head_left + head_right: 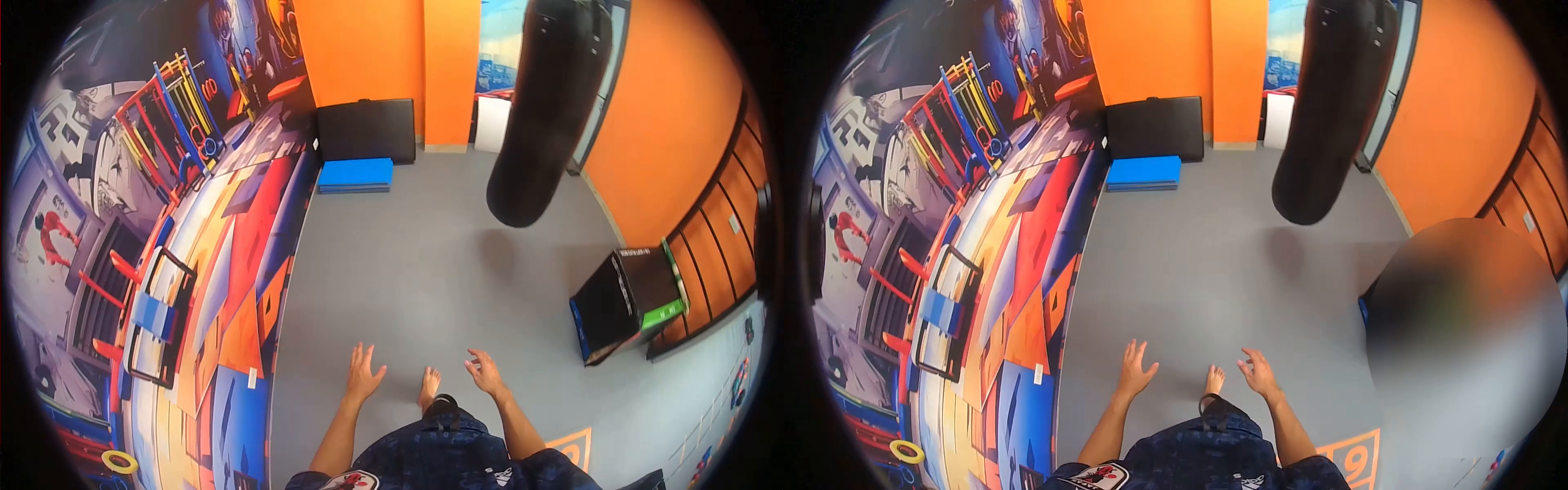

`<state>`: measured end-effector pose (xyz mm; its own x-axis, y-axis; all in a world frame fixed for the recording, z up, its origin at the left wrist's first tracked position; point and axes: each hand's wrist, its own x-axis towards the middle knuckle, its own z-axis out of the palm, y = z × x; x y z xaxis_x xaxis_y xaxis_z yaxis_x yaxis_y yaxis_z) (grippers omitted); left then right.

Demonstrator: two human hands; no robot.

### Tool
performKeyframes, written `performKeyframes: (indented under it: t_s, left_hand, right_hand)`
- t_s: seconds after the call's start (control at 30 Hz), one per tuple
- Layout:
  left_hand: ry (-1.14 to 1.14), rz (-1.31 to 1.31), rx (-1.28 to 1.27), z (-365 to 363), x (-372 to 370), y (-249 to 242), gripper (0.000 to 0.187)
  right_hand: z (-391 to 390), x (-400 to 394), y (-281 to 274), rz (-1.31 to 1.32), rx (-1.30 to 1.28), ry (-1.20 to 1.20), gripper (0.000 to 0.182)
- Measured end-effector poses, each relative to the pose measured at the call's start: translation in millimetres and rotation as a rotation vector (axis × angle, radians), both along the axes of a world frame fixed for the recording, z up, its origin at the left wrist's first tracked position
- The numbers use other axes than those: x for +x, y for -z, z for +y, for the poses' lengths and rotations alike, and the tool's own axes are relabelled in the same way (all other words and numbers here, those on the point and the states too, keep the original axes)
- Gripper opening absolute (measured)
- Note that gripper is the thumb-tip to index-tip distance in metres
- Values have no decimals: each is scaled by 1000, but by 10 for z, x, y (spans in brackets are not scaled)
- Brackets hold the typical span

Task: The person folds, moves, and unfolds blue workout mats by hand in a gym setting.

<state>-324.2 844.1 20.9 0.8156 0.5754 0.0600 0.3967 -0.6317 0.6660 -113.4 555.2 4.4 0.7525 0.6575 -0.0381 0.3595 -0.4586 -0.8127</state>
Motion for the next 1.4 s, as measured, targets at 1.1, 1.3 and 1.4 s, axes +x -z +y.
performKeyframes:
  t_s: [1.1,1.3,1.4]
  left_hand:
    - [-183,-89,-33,5698,3363,117,64]
    - [-152,-98,14,6716,4259,144,64]
    - [-152,-65,7,7143,4722,163,64]
  right_hand:
    - [6305,3748,-95,104,-44,-137,56]
    - [7004,4566,167,167,-53,-41,57]
    - [7398,5063,241,135,-85,-66,57]
